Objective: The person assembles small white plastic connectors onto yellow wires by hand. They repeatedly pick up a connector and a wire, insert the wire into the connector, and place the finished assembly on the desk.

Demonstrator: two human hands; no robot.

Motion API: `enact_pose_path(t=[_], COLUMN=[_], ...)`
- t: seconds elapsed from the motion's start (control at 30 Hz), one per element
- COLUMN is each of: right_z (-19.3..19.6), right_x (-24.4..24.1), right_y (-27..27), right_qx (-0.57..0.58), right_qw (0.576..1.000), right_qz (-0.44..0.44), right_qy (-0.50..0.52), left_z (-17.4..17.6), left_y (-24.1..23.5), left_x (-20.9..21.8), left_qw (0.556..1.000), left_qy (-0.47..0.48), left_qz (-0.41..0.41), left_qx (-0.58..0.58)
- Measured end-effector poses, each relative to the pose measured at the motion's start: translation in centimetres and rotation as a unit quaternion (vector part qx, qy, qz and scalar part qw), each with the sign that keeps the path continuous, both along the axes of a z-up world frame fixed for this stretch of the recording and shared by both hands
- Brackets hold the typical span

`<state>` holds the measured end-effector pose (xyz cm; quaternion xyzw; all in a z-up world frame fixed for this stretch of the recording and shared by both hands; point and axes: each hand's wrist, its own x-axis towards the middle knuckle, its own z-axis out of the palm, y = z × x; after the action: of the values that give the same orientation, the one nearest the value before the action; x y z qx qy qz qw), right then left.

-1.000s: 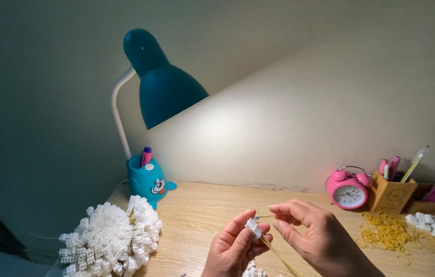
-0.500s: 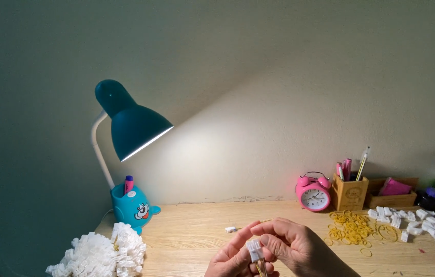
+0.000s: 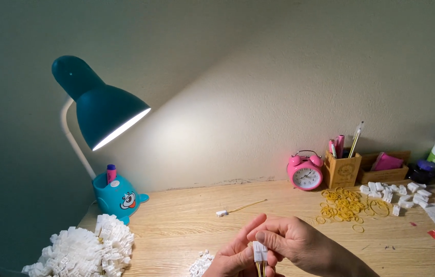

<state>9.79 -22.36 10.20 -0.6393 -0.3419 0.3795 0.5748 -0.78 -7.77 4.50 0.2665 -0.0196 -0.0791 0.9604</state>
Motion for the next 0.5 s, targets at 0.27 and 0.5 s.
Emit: enact_pose_path(t=[0.27, 0.5], right_z=[-0.4, -0.2], right_x=[1.3, -0.1], right_y=[0.3, 0.7], right_qx=[-0.035, -0.022], right_qw=[0.986, 0.998], right_qz=[0.126, 0.026], right_qy=[-0.1, 0.06], left_z=[-1.0, -1.5], left_y=[0.7, 0.1], left_x=[0.2, -0.1], left_qw=[0.999, 0.999], left_qy=[-0.015, 0.042], left_qz=[-0.009, 0.021], left_qx=[0.03, 0.003])
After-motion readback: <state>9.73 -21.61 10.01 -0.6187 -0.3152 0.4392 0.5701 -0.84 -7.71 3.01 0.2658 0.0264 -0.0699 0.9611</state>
